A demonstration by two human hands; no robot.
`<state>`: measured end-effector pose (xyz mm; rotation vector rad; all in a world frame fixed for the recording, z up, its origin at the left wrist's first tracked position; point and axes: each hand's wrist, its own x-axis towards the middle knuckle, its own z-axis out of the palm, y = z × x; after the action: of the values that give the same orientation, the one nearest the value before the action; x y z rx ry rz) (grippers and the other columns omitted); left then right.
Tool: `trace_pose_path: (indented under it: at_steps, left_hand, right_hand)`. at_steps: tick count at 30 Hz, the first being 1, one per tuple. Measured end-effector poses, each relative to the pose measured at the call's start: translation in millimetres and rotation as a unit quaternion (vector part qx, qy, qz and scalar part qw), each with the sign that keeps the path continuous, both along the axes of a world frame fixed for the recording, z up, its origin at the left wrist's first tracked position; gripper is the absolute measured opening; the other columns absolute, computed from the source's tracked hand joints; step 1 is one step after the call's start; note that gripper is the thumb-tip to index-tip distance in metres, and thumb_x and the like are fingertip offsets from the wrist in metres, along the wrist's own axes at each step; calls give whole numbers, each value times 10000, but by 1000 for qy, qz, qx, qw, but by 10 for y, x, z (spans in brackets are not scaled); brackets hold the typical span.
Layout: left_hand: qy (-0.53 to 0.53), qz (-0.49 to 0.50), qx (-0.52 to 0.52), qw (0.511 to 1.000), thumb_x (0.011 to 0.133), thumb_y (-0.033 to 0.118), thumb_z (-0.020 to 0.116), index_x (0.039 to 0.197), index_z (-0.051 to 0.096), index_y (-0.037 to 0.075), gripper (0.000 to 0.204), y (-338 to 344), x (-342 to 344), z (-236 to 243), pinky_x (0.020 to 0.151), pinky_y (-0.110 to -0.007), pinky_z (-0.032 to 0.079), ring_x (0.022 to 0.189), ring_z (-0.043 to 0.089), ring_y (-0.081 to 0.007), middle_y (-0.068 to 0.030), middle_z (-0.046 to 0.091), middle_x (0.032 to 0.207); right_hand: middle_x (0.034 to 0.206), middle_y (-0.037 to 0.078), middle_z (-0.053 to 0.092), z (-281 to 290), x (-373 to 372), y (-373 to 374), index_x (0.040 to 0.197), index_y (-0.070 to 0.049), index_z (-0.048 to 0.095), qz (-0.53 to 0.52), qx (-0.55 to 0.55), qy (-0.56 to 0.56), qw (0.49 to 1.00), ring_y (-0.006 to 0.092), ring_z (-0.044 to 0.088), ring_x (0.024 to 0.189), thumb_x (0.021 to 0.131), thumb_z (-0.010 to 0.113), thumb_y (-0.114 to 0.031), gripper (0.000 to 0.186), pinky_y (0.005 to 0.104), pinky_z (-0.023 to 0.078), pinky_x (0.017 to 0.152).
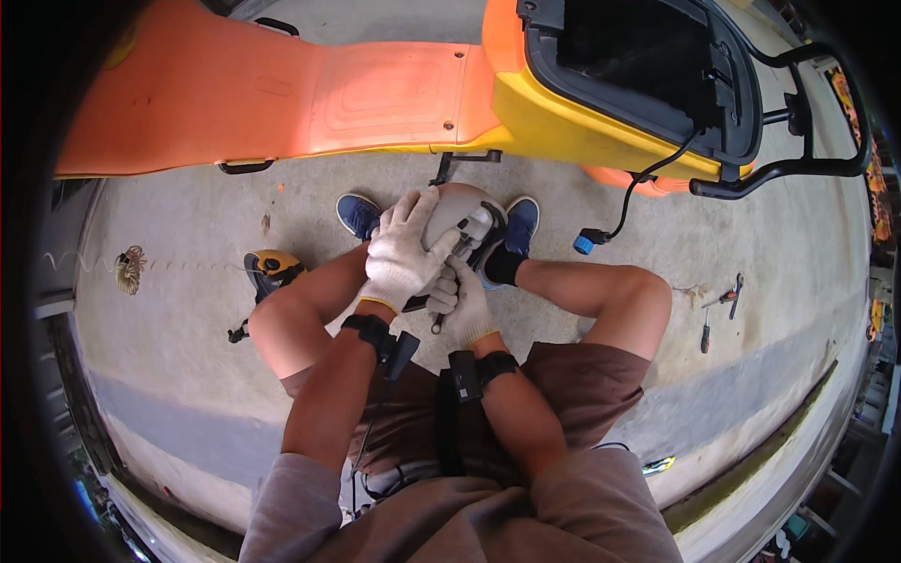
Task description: The recorder is repairing or inspecting a component of an electric scooter, involving checking screws and using a power drill.
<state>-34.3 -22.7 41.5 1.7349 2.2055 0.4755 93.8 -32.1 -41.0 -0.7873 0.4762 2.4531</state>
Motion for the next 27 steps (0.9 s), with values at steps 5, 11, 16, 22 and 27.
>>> trace_pose_path:
  at_steps: [5,11,16,22,27]
  left_hand:
    - [-31,-12,20,999,920,512,543,1474,432,174,658,-32,-60,-52,1094,-498,356,1339,409,-396,-178,430,1477]
    - [-79,-19,43,996,977,460,427,1486,414,161,590,-45,-142,-99,1096,-507,339,1327,408,-434,-215,435,1469]
    - [-52,-23,60,997,985,463,404,1488,414,165,584,-66,-107,-154,1092,-517,341,1324,410,-444,-219,437,1469]
    - [-52,-26,70,996,983,449,405,1480,427,162,574,-85,-139,-153,1085,-508,356,1314,428,-437,-214,448,1463]
    - [-61,-23,78,995,974,427,434,1448,472,152,549,-80,-136,-145,1076,-504,369,1287,461,-423,-201,468,1452]
  right_hand:
    - [509,-98,282,16,0,-9,694,-202,412,-6,11,17,1000,47,238,362,1006,504,-322,346,214,191,324]
    - [526,-94,293,92,-83,-20,707,-197,417,14,53,-26,998,50,254,380,1008,501,-336,342,213,223,349]
    - [520,-89,299,117,-121,-37,713,-196,415,-23,33,-34,999,55,245,376,1007,489,-345,338,216,211,345]
    - [495,-102,237,55,-128,-60,673,-213,375,-41,-15,-21,999,42,195,350,1011,490,-332,377,217,179,317]
    - [489,-101,236,4,-120,-91,660,-219,362,-42,0,22,999,47,200,346,998,503,-317,380,226,165,320]
